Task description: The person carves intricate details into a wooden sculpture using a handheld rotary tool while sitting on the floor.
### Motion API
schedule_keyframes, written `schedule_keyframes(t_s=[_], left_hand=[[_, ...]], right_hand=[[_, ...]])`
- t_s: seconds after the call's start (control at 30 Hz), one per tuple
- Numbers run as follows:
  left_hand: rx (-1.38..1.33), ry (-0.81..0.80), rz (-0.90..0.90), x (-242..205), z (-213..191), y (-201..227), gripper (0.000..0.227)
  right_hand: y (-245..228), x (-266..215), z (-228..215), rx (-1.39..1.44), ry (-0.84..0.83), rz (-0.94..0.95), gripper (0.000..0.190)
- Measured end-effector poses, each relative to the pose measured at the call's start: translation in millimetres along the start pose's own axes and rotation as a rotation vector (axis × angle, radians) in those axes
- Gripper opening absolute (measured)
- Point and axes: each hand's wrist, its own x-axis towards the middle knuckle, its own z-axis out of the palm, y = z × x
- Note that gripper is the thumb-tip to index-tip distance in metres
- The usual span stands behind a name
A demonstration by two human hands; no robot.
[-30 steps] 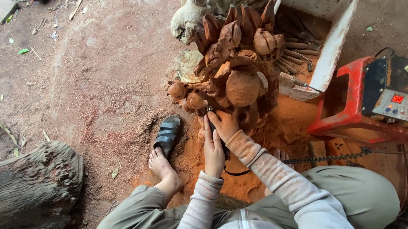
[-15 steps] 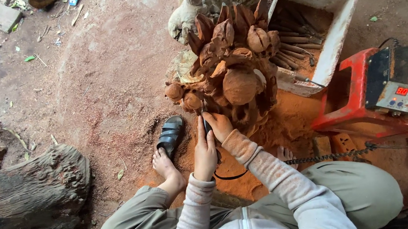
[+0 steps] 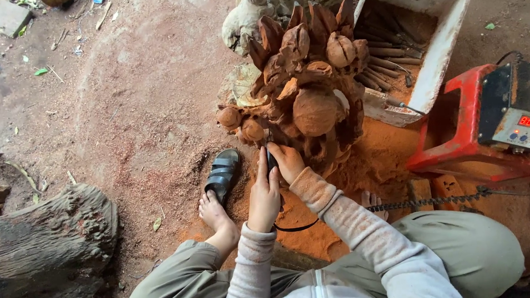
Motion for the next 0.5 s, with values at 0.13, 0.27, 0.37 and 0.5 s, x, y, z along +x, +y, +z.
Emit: schedule_keyframes(t_s=[0.13, 0.27, 0.37, 0.5], left_hand=[[-0.007, 0.004, -0.010, 1, 1, -6, 0.057], [0.036, 0.002, -0.030, -3, -1, 2, 0.059], [0.044, 0.007, -0.039, -6, -5, 9, 0.058], [0.072, -0.001, -0.041, -6, -9, 11, 0.058]], right_hand=[[-1, -1, -2, -0.018, -0.004, -0.016, 0.059], [6, 2, -1, -0.012, -0.022, 0.004, 0.059], [3, -1, -1, 0.000, -0.029, 0.000, 0.059], [-2, -5, -2, 0.044, -0.025, -0.019, 0.057]])
